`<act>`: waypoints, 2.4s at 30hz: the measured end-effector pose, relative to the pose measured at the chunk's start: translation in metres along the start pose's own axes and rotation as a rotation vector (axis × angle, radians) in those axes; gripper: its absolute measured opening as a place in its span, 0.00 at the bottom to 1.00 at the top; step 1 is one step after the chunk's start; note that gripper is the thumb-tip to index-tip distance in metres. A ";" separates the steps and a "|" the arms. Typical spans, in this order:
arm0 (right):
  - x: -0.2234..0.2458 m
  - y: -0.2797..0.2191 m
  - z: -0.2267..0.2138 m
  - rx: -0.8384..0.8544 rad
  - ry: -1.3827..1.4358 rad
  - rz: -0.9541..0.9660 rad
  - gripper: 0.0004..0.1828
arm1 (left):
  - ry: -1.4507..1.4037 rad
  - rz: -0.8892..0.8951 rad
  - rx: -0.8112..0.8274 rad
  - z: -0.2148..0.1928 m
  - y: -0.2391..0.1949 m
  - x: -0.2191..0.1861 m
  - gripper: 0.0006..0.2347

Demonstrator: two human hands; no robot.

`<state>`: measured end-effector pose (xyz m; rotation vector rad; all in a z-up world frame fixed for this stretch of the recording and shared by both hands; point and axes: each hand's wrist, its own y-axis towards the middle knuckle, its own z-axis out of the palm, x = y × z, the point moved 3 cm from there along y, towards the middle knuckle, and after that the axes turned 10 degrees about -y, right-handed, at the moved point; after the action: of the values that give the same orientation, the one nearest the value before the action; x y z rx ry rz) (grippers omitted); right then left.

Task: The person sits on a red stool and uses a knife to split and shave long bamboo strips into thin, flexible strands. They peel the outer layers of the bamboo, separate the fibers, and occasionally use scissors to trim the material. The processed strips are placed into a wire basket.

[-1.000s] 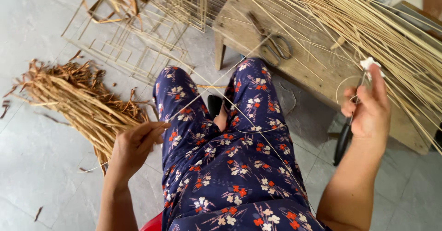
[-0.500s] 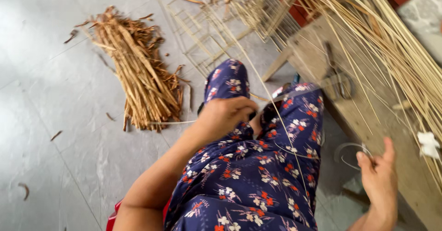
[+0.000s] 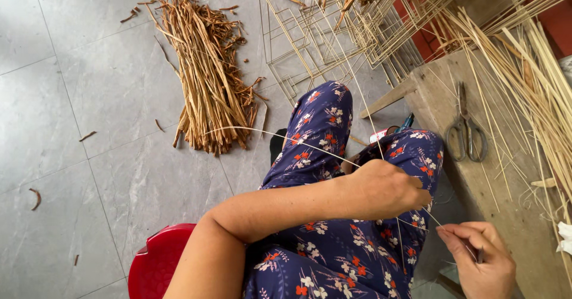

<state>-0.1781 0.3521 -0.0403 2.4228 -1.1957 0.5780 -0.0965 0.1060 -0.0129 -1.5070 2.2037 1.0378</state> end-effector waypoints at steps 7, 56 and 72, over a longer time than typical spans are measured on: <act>-0.084 -0.006 -0.005 -0.045 0.040 0.128 0.01 | 0.159 0.010 -0.115 -0.072 -0.014 0.037 0.12; -0.036 0.046 0.106 0.274 -0.202 0.292 0.11 | 0.447 -0.382 -0.166 0.034 -0.021 0.187 0.30; -0.202 -0.086 -0.017 -0.083 0.104 0.794 0.16 | 0.446 -0.267 -0.290 0.039 -0.024 0.204 0.12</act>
<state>-0.2243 0.5417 -0.1427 1.7530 -2.0760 0.8284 -0.1669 -0.0139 -0.1692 -2.2806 2.0920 1.0456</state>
